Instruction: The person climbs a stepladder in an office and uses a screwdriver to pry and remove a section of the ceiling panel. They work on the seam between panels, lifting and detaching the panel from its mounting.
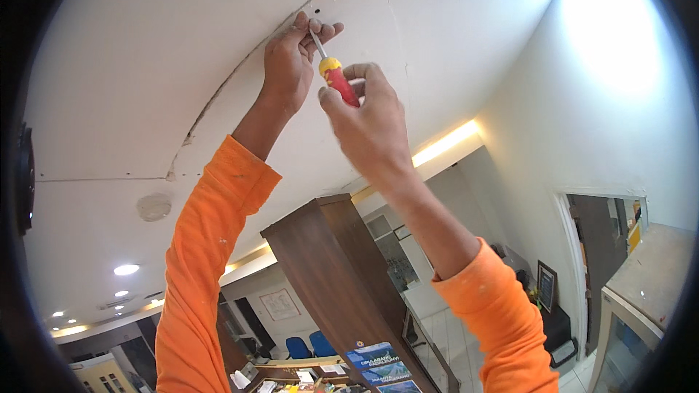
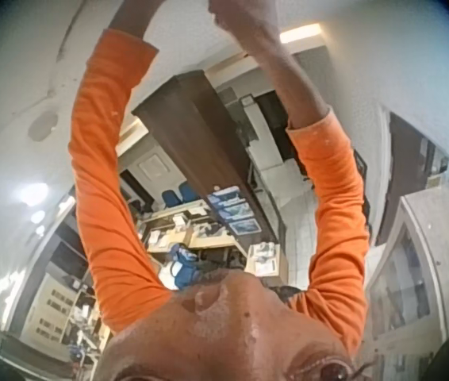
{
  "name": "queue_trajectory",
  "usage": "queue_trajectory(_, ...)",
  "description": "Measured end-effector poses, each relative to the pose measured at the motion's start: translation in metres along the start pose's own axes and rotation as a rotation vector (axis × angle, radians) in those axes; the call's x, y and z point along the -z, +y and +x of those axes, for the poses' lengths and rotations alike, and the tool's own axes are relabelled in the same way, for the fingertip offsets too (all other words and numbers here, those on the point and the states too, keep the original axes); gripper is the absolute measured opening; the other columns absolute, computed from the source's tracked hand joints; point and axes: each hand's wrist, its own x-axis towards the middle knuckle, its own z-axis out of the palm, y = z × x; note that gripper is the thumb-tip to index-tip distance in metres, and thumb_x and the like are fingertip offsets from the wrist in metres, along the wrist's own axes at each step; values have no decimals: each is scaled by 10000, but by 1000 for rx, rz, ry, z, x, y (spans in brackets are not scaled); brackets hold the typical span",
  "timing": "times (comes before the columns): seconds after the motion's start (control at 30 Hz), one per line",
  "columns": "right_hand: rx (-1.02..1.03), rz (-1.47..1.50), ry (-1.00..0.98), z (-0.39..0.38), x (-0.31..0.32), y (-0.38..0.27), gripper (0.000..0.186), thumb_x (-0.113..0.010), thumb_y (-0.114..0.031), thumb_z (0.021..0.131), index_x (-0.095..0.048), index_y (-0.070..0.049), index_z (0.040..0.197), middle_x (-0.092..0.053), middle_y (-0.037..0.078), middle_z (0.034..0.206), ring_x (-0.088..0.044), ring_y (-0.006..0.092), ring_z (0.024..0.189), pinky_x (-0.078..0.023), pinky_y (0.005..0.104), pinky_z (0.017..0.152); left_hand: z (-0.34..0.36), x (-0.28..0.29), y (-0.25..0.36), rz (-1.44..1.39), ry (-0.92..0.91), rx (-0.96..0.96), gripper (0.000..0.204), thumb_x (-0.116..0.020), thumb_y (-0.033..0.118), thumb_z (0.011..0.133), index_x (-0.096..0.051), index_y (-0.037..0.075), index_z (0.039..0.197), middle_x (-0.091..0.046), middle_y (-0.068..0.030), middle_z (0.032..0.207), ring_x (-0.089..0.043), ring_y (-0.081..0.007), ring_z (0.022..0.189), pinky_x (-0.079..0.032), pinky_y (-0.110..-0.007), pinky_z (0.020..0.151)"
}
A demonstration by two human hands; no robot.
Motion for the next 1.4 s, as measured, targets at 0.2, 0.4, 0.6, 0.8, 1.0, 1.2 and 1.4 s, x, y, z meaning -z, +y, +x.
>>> queue_trajectory(0.2, 412, -382, 133, 13, -1, 24, 167, -621, -165, 998, -668, -5, 1017, -594, 10, 717, -485, 98, 521, -341, 302, 418, -3, -4, 4, 33, -8, 14, 356, -495, 283, 1130, -647, -8, 992, -682, -129, 1011, -673, -314, 1144, -469, -436, 1108)
queue_trajectory(0.4, -364, 441, -155, 14, 17, -2, 265, -637, -247, 1004, -653, -5, 1112, -628, 35, 739, -527, 112, 534, -353, 310, 425, -4, 0, -4, 48, 12, -9, 422, -485, 311, 1131, -708, -20, 995, -736, -155, 1015, -689, -265, 1104, -464, -422, 1094)
queue_trajectory(0.6, 467, -628, 133, 0, 6, 16, 354, -671, -218, 982, -620, 38, 1222, -727, 259, 892, -715, 305, 675, -532, 455, 616, 1, 0, -8, 52, -12, -61, 438, -490, 322, 1133, -715, 1, 937, -742, -129, 938, -699, -261, 1041, -469, -427, 1082)
queue_trajectory(0.8, -469, 661, -376, 19, 31, 1, 345, -638, -246, 1004, -634, 36, 1203, -604, 24, 789, -427, 88, 435, -398, 286, 436, -2, -4, -10, 64, 22, -38, 468, -490, 355, 1130, -717, 13, 906, -746, -138, 954, -702, -268, 1036, -464, -429, 1090)
queue_trajectory(1.0, 114, -158, -109, 16, 19, 13, 366, -636, -263, 1026, -651, 37, 1236, -634, 69, 775, -506, 137, 485, -453, 316, 512, 3, 0, -10, 45, -20, -70, 463, -488, 344, 1130, -719, 15, 899, -746, -138, 952, -703, -267, 1036, -450, -432, 1098)
queue_trajectory(1.2, 250, -569, 15, 22, 14, 6, 288, -612, -205, 1017, -666, 33, 1169, -694, 135, 813, -559, 248, 492, -482, 380, 516, 0, -6, -9, 62, 10, -60, 464, -484, 336, 1128, -734, 6, 919, -747, -133, 959, -691, -248, 1035, -453, -430, 1098)
queue_trajectory(1.4, -548, 634, -361, 38, 42, -6, 393, -638, -306, 1021, -607, -6, 1272, -599, 22, 827, -313, 47, 434, -240, 204, 385, -1, 2, -7, 65, -68, -62, 385, -532, 319, 1117, -685, 7, 950, -691, -110, 983, -677, -304, 1160, -422, -431, 1120)
